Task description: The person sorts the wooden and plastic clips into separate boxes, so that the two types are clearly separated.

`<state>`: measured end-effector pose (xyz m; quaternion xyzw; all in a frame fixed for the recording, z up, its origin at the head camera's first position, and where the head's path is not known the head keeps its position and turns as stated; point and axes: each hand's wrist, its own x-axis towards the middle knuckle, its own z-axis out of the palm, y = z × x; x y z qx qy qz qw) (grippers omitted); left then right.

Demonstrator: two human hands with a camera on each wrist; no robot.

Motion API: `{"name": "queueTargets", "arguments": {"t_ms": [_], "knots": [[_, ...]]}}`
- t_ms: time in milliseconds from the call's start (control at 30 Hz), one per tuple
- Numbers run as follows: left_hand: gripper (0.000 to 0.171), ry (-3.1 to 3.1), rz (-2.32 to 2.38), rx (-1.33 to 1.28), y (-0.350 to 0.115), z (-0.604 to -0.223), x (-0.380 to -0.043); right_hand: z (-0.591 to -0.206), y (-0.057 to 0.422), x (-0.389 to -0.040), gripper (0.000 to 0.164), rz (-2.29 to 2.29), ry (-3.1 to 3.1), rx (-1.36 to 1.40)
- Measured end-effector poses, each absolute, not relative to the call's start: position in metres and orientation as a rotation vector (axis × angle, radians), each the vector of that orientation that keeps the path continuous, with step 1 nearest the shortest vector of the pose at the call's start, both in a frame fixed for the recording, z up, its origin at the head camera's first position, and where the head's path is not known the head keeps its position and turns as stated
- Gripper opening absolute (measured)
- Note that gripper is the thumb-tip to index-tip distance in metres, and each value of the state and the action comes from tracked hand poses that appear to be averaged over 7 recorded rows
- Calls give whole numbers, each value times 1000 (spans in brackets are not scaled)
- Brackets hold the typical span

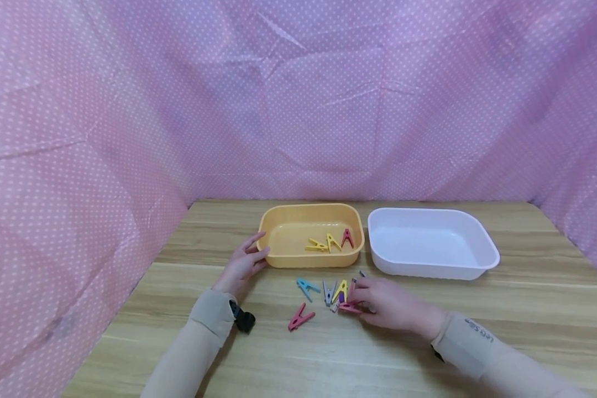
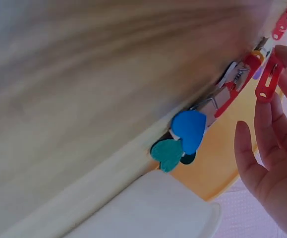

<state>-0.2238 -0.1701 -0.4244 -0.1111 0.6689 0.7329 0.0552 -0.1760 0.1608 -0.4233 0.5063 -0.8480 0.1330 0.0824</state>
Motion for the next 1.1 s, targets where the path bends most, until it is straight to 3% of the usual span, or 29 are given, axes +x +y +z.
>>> {"name": "queueTargets", "arguments": {"t_ms": [1100], "knots": [[55,2019,2248,-297,-174,-425,-227,-356,149,-221,26,404,-2444,1264]]}}
